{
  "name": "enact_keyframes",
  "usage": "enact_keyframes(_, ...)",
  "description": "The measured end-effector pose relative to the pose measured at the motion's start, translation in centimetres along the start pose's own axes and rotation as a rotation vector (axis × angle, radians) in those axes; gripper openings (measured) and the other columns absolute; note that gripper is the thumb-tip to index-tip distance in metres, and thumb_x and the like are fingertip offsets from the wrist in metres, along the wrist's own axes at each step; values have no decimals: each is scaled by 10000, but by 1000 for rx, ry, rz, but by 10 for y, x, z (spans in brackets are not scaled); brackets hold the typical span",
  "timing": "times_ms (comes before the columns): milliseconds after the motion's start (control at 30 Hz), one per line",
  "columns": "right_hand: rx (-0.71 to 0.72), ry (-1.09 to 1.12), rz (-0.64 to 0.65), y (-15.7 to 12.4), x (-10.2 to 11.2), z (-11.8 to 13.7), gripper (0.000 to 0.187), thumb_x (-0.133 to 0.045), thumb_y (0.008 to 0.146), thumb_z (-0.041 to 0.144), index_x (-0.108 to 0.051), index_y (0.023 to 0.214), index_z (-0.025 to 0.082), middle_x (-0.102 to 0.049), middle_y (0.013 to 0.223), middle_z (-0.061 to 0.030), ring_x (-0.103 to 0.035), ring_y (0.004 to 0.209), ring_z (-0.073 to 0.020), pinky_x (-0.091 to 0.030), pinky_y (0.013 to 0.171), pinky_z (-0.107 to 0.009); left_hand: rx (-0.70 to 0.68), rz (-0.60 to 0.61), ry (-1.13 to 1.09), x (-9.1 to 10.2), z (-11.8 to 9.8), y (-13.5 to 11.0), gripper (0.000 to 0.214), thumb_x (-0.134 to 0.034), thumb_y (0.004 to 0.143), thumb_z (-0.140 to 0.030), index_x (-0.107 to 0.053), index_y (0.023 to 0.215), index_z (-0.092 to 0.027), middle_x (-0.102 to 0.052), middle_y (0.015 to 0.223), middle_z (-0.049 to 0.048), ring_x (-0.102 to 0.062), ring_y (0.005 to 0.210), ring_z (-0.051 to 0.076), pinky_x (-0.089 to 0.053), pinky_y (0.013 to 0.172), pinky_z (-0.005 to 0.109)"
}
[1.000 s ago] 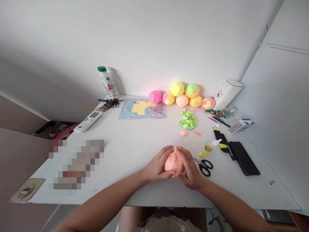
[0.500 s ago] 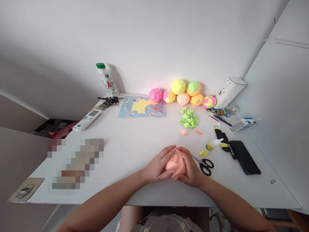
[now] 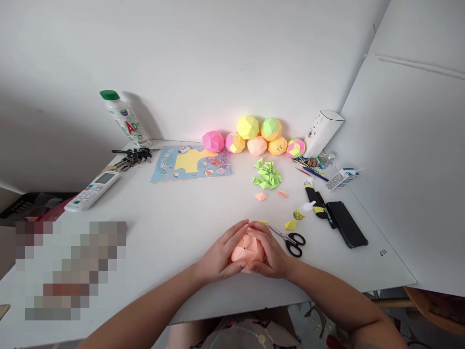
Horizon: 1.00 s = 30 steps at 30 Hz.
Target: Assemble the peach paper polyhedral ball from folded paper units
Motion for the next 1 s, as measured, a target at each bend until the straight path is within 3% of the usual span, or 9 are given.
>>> enact_keyframes(300, 59, 11, -4, 2, 3, 1, 634, -497, 912, 576, -329, 1396, 202, -398, 1337, -174, -448, 1278, -292, -462, 1044, -474, -131, -23, 70, 0, 0, 1, 691, -304, 989, -533, -77, 1558, -212, -257, 1546, 208, -306, 1437, 313, -388, 1130, 516)
enact_keyframes(500, 110, -80, 19, 9, 3, 0, 705, -400, 928, 635, -279, 1457, 185, -441, 1359, -193, -432, 1320, -296, -438, 1073, -498, -64, -63, 146, 4, -1, 2, 804, -398, 900, -660, -122, 1548, -273, -293, 1513, 216, -377, 1387, 360, -443, 1059, 545)
enact_keyframes(633, 112, -216, 79, 13, 21, 6, 782, -317, 938, 655, -245, 1492, 108, -482, 1364, -244, -445, 1324, -327, -476, 1027, -513, -7, -67, 200, 8, -3, 4, 801, -469, 887, -650, -175, 1534, -279, -393, 1452, 209, -470, 1298, 363, -462, 1016, 544)
enact_keyframes(667, 94, -241, 82, 10, 30, 9, 737, -323, 954, 625, -292, 1477, 106, -518, 1340, -240, -485, 1290, -329, -492, 1003, -511, 7, -82, 215, 8, -5, 4, 792, -493, 888, -629, -189, 1528, -276, -424, 1425, 205, -493, 1266, 358, -463, 1007, 548)
enact_keyframes(733, -24, -257, 23, -3, 50, 13, 456, -392, 997, 449, -486, 1355, 183, -656, 1134, -150, -627, 1067, -265, -557, 886, -434, 26, -108, 228, 8, -8, 4, 761, -533, 890, -578, -223, 1509, -261, -479, 1360, 194, -522, 1215, 342, -473, 986, 542)
enact_keyframes(767, -99, -299, -37, -12, 59, 15, 328, -434, 994, 331, -557, 1272, 207, -684, 997, -110, -655, 945, -237, -576, 802, -393, 35, -119, 226, 7, -9, 4, 741, -543, 893, -553, -239, 1497, -251, -492, 1332, 190, -527, 1202, 333, -486, 973, 527)
enact_keyframes(833, -240, -520, -105, -34, 72, 14, 250, -497, 957, 222, -618, 1175, 200, -682, 967, -112, -647, 903, -240, -576, 768, -395, 48, -135, 221, 6, -11, 4, 700, -546, 902, -511, -256, 1478, -238, -487, 1315, 189, -526, 1203, 321, -516, 943, 493)
enact_keyframes(1000, -213, -920, 180, -68, 65, 11, 267, -494, 934, 160, -641, 1148, 97, -643, 1149, -194, -581, 1091, -317, -554, 871, -470, 80, -138, 255, 2, -12, 1, 708, -596, 869, -496, -293, 1451, -229, -498, 1303, 190, -551, 1186, 327, -545, 914, 473)
Point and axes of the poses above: each hand's wrist, its own y-axis towards the middle knuckle, its own x-axis out of the back of the hand, z = x × y, the point moved 1 cm from there along y, towards the middle knuckle
